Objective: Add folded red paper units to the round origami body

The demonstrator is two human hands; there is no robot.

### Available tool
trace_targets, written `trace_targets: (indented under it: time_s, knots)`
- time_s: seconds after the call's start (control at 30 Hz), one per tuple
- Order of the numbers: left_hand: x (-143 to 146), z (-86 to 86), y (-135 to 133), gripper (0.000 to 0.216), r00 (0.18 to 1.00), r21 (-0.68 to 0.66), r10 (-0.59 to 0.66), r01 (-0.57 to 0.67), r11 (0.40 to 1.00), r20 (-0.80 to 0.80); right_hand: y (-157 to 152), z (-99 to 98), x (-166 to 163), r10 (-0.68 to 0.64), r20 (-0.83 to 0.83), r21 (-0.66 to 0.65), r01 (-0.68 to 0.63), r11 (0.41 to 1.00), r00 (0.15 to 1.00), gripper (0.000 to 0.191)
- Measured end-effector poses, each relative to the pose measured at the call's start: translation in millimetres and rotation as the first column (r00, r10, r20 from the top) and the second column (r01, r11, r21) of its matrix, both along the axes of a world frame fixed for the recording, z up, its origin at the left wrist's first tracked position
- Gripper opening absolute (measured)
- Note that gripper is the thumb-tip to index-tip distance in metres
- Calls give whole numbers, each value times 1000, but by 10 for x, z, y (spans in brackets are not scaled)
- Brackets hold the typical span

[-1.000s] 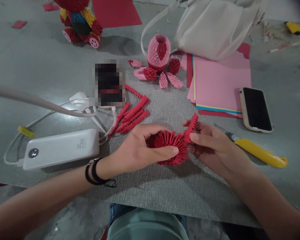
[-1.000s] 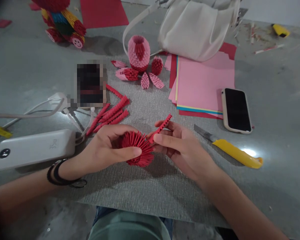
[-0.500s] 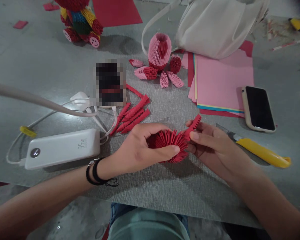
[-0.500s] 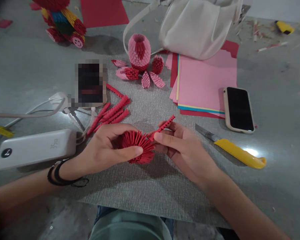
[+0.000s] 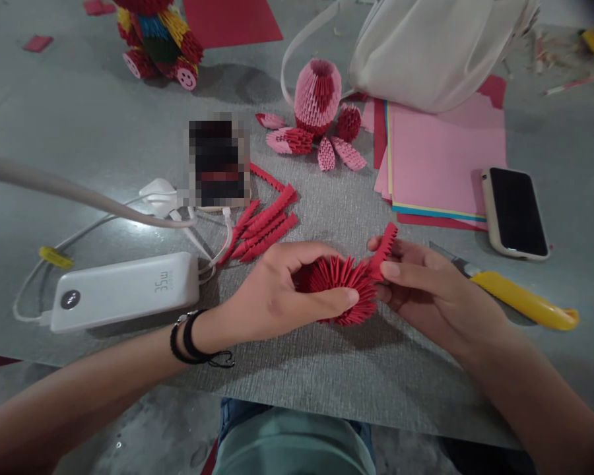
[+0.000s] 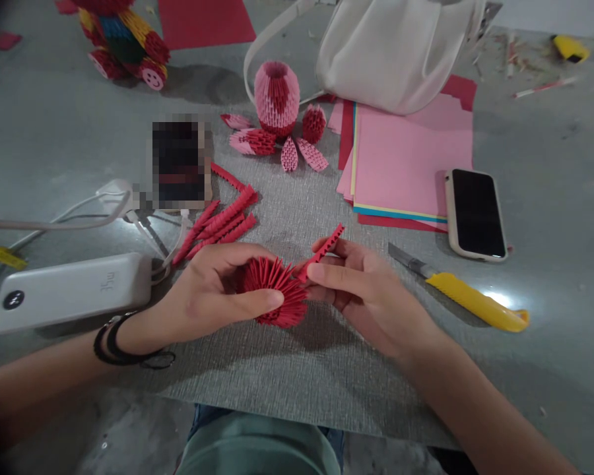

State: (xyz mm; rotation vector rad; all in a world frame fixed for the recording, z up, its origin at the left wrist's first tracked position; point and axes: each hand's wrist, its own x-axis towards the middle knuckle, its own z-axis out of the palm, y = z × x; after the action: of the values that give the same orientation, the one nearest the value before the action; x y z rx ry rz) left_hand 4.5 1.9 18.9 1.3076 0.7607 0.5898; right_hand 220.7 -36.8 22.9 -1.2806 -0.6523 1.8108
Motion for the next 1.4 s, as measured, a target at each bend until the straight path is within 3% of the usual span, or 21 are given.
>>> trace_targets:
  time_s: [0.3,0.63,0.93,1.4]
  knots:
    - [-12,-2,3,16,999,-11,-13,13,1000,32,-6,14,4,-17,-54,-32,15,999,998,27]
    - [20,-17,1,25,995,73,51,-45,996,-86,16,2,-1,-22,-2,43,22,999,1000,27]
    - [28,-46,-7,21,999,-9,33,-33,999,26,3,25,14,10,31,48,-12,999,999,28]
    - [16,-57,-22,17,994,18,54,-56,998,90,-15,27,-13,-35,91,138,22,990,995,31]
